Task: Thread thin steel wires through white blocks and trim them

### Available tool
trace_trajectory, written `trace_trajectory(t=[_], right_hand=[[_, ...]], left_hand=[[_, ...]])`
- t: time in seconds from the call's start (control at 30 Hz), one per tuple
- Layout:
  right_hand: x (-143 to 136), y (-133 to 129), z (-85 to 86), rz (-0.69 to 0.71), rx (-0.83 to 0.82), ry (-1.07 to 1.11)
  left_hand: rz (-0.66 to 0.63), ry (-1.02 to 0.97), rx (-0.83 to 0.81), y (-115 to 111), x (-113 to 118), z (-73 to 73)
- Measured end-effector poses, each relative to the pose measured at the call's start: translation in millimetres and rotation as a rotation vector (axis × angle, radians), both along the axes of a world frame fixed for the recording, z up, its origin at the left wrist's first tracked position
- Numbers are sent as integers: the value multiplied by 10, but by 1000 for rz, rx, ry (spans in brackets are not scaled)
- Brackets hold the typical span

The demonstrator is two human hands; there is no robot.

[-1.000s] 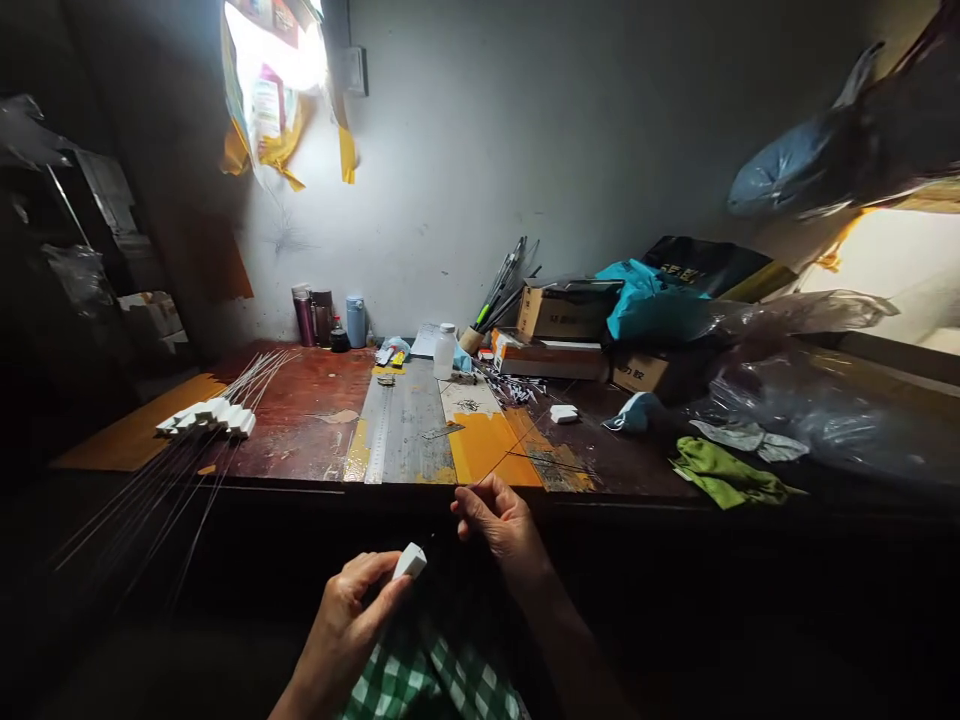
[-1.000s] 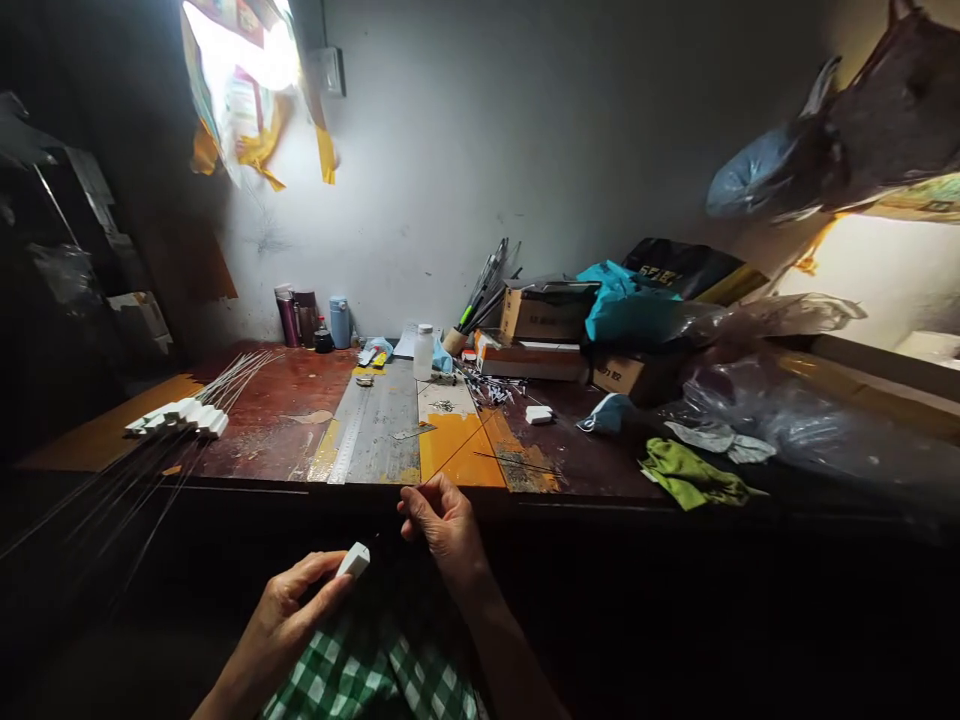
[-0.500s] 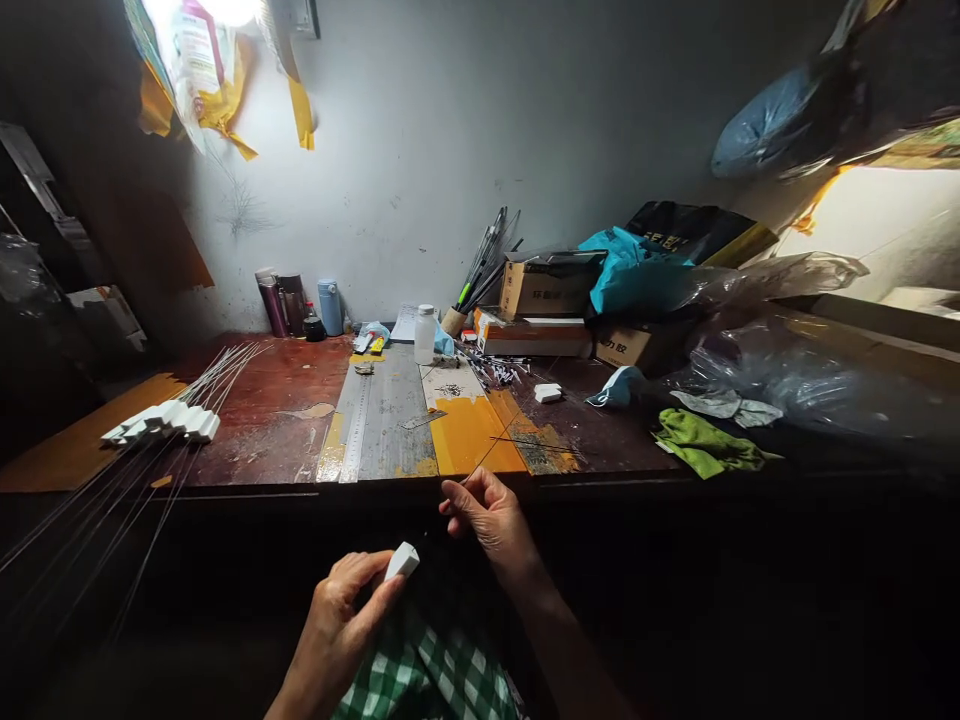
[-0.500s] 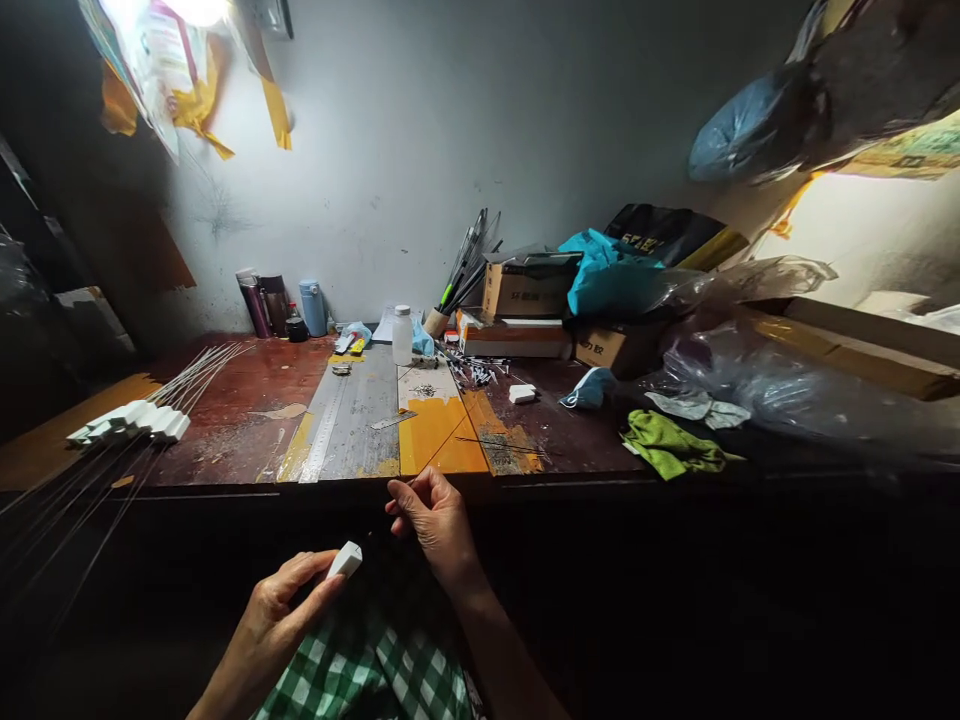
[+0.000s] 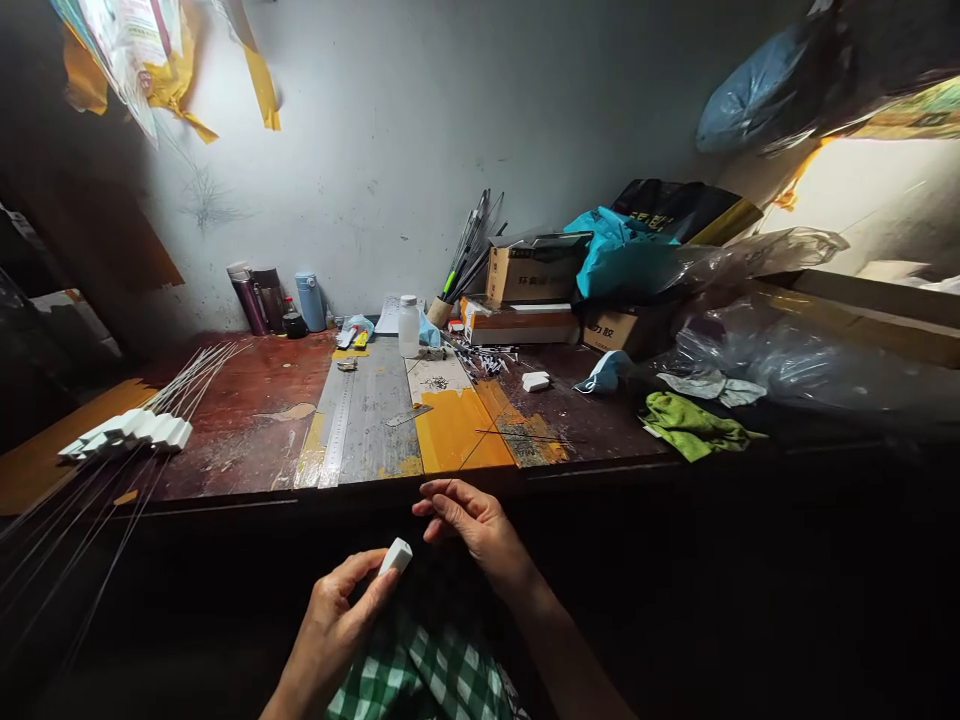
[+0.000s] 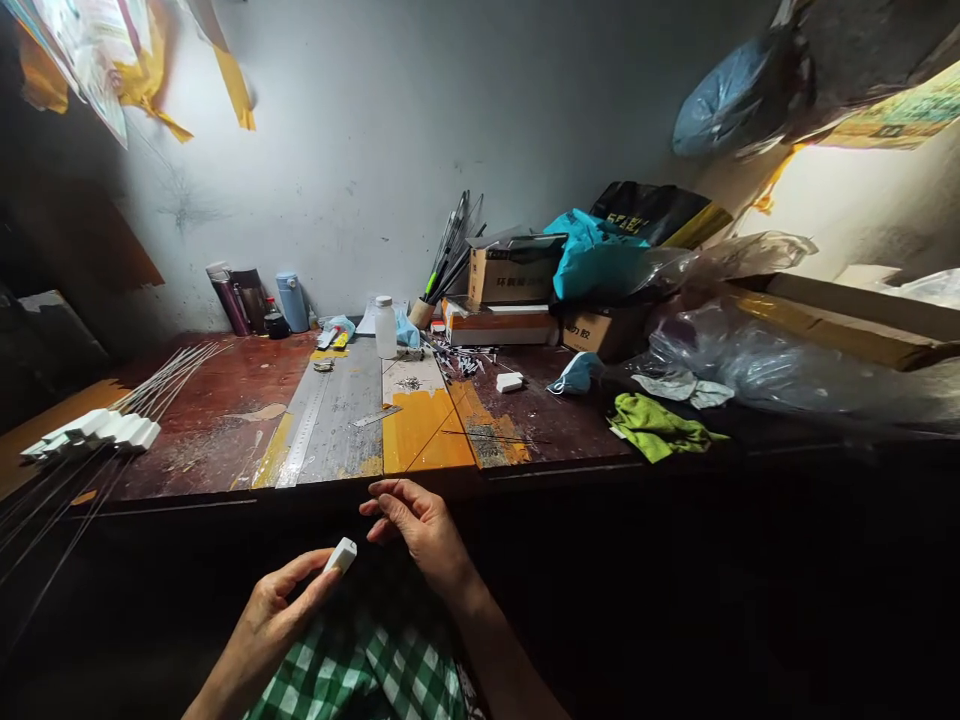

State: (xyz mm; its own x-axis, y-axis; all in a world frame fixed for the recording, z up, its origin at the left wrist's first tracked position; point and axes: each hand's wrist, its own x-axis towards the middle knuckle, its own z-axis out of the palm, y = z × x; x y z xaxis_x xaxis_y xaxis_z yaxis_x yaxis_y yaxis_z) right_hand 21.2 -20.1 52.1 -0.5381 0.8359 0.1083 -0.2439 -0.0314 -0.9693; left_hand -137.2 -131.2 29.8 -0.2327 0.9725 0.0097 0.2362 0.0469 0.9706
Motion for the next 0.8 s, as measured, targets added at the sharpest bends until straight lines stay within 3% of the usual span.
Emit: trace_trajectory(t=[0.23,0.5,0.8], right_hand=[[112,374,148,-172,31,-84],[255,941,340,-89,-8,-157],[121,1292,327,-84,-27,-298]], left_hand=[[25,-53,44,278,211,-105],[-122,-320,-74,655,289,-277],[-71,-486,-148,897,386,-380]])
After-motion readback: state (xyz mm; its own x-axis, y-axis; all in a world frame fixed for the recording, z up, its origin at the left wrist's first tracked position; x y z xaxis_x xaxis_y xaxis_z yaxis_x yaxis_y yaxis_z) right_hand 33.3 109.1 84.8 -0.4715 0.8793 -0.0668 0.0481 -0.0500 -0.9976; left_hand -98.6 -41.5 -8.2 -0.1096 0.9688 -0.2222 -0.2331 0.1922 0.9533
